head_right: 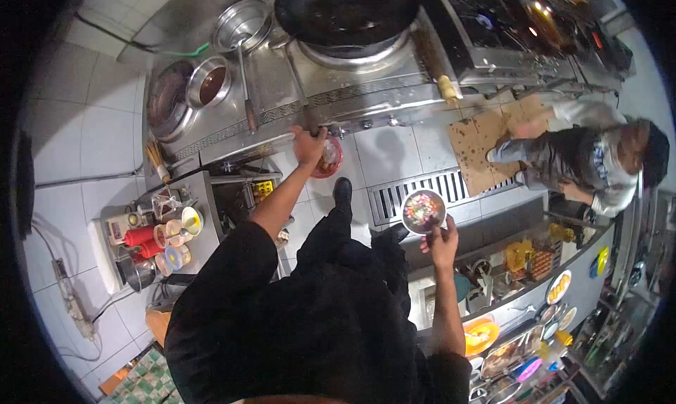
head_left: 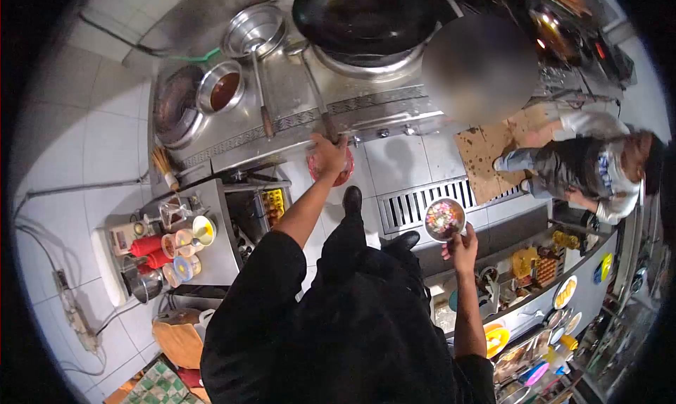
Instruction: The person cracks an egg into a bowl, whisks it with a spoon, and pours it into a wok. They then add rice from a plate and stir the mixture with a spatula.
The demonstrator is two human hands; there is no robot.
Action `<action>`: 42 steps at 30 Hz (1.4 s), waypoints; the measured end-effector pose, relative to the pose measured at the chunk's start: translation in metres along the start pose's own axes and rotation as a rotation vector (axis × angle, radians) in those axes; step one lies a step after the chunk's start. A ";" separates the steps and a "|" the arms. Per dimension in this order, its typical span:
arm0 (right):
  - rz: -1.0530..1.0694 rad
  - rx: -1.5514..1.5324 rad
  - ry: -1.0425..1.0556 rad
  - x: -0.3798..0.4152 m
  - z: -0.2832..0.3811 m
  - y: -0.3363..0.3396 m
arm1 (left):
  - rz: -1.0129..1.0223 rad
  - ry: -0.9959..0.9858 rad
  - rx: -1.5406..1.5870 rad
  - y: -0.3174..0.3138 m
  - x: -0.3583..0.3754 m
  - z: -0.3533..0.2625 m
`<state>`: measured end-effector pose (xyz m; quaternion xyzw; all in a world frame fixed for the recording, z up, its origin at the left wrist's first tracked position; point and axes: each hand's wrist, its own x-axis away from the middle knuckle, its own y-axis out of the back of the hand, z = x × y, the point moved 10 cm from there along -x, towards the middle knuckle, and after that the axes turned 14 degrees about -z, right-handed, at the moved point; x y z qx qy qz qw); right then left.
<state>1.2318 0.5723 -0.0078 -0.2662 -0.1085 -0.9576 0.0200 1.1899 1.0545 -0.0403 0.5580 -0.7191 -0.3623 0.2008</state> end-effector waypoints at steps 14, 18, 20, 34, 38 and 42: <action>0.312 -0.052 0.044 -0.066 0.050 -0.365 | -0.259 0.060 0.237 0.079 -0.061 0.136; 0.308 0.002 0.158 -0.086 0.037 -0.405 | -0.156 -0.006 0.291 0.079 -0.060 0.142; 0.252 0.003 0.196 -0.092 0.036 -0.412 | -0.134 0.004 0.228 0.082 -0.059 0.151; 0.043 0.174 0.276 -0.027 0.090 -0.314 | 0.141 -0.250 0.107 0.066 -0.006 0.242; -0.057 0.395 0.370 0.030 0.052 -0.195 | 0.411 0.355 0.064 0.076 0.043 0.170; -0.253 0.536 0.135 0.124 -0.048 -0.065 | 0.999 -0.267 -0.101 -0.081 0.045 0.346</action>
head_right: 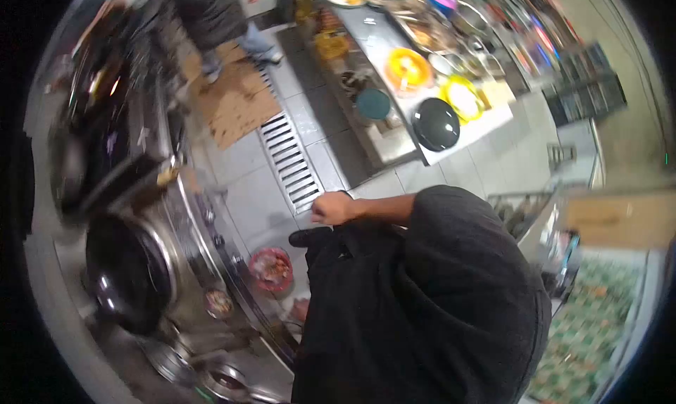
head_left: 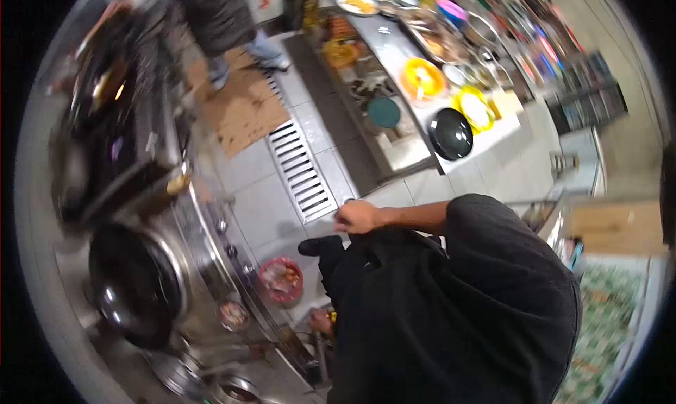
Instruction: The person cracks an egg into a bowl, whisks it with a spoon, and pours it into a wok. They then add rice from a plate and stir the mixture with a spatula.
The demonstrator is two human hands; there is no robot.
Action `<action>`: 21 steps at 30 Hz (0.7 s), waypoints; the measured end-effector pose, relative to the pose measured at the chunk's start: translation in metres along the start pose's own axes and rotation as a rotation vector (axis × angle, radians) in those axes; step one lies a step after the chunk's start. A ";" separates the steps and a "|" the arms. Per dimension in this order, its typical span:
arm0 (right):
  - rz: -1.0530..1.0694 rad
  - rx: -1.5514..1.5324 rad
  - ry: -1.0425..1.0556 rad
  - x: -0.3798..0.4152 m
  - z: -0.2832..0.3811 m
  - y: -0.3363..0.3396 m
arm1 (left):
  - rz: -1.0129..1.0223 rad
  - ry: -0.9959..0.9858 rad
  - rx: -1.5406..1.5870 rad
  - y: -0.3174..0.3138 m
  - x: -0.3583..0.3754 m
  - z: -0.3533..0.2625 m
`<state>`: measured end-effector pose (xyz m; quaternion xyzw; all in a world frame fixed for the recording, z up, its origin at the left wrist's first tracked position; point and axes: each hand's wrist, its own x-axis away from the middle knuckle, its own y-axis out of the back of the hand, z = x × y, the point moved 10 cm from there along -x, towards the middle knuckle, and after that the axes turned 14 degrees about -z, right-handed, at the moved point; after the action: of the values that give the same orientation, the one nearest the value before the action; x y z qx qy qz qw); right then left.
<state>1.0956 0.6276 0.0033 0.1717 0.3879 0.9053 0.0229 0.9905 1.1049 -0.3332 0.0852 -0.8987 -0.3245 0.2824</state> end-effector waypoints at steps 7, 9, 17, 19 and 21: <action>0.201 0.045 -0.644 0.211 -0.156 -0.015 | 0.353 0.288 0.092 -0.078 -0.009 -0.101; 0.042 -0.289 -0.646 0.243 -0.143 0.025 | 0.407 0.186 0.017 -0.101 -0.010 -0.146; -0.845 -0.330 -0.697 0.407 -0.278 0.092 | 0.734 -0.194 -0.417 -0.277 0.136 -0.258; -0.954 -0.310 -0.786 0.454 -0.309 0.103 | 0.801 -0.287 -0.526 -0.323 0.187 -0.280; -1.049 -0.253 -0.826 0.499 -0.324 0.133 | 0.870 -0.372 -0.593 -0.367 0.240 -0.304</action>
<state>0.5322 0.3964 0.0366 0.2886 0.2705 0.6728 0.6252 0.9526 0.5772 -0.2653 -0.4353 -0.7560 -0.4267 0.2385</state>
